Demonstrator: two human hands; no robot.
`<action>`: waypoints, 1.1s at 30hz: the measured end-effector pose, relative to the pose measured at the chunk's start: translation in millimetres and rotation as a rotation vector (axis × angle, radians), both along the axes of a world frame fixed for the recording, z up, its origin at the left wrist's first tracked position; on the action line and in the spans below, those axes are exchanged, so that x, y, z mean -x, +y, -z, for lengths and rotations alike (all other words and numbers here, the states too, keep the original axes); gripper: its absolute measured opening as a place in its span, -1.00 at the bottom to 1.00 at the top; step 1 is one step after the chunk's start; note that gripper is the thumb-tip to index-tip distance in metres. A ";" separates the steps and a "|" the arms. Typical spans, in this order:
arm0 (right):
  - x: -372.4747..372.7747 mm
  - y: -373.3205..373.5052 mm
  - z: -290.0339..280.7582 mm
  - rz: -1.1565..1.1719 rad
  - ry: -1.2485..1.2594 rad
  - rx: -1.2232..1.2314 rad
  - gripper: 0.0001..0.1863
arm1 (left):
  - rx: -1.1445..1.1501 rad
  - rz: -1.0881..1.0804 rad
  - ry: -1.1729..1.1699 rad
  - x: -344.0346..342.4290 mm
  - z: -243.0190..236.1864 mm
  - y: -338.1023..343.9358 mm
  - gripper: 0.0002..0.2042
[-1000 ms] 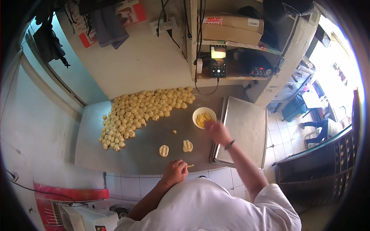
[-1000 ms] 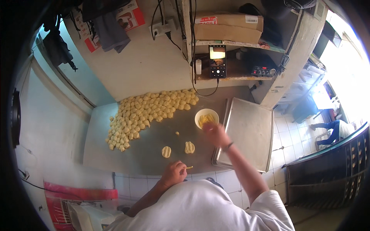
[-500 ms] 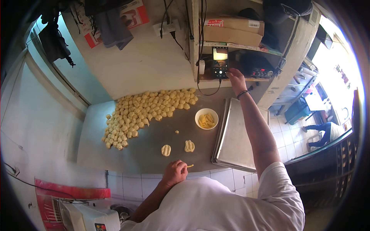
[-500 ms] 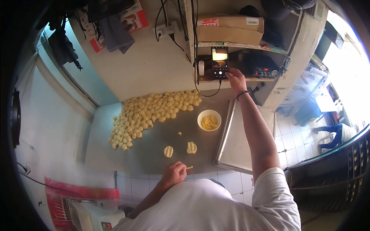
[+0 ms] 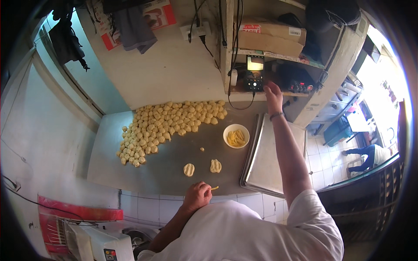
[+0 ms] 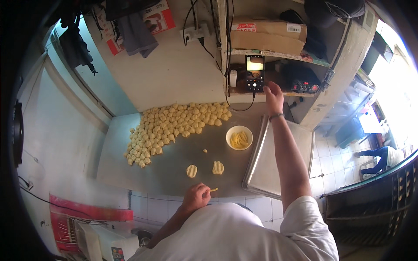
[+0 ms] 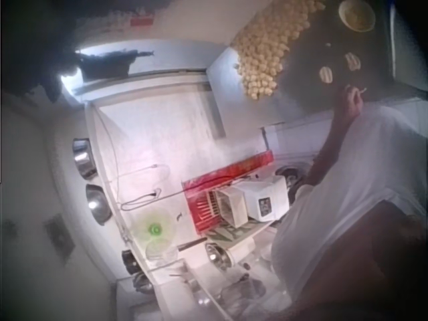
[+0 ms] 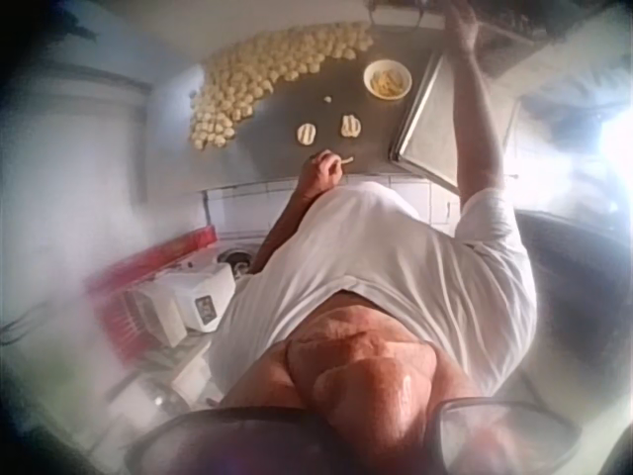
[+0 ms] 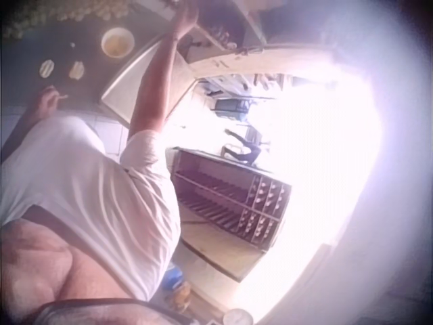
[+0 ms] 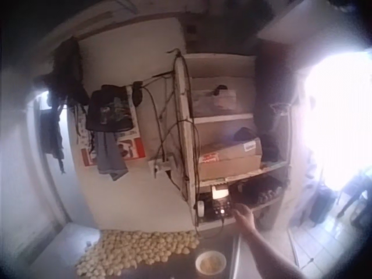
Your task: The person shapes portions of dough by hand on a metal table, adds small strips of filling, rolls the dough into cylinders, and places them onto a metal baking tray.
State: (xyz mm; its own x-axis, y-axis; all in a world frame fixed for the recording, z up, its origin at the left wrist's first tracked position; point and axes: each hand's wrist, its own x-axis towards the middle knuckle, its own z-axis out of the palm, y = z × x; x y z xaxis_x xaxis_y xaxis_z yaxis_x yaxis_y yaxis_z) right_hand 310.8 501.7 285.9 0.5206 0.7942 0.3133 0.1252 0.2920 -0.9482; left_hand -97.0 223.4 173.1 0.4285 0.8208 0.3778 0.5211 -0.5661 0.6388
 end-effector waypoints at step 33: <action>192.9 -288.8 143.9 -0.887 -0.037 0.874 -0.72 | -0.099 0.148 0.176 -5.8 5.7 17.5 -0.89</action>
State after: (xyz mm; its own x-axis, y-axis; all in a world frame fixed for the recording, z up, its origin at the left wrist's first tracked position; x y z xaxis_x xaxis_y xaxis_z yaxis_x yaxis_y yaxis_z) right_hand 117.9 212.9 142.1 -0.2995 0.8165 -0.4936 0.2381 -0.4370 -0.8674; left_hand -91.1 240.9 167.4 0.6076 0.7066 0.3627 0.5258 -0.7001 0.4832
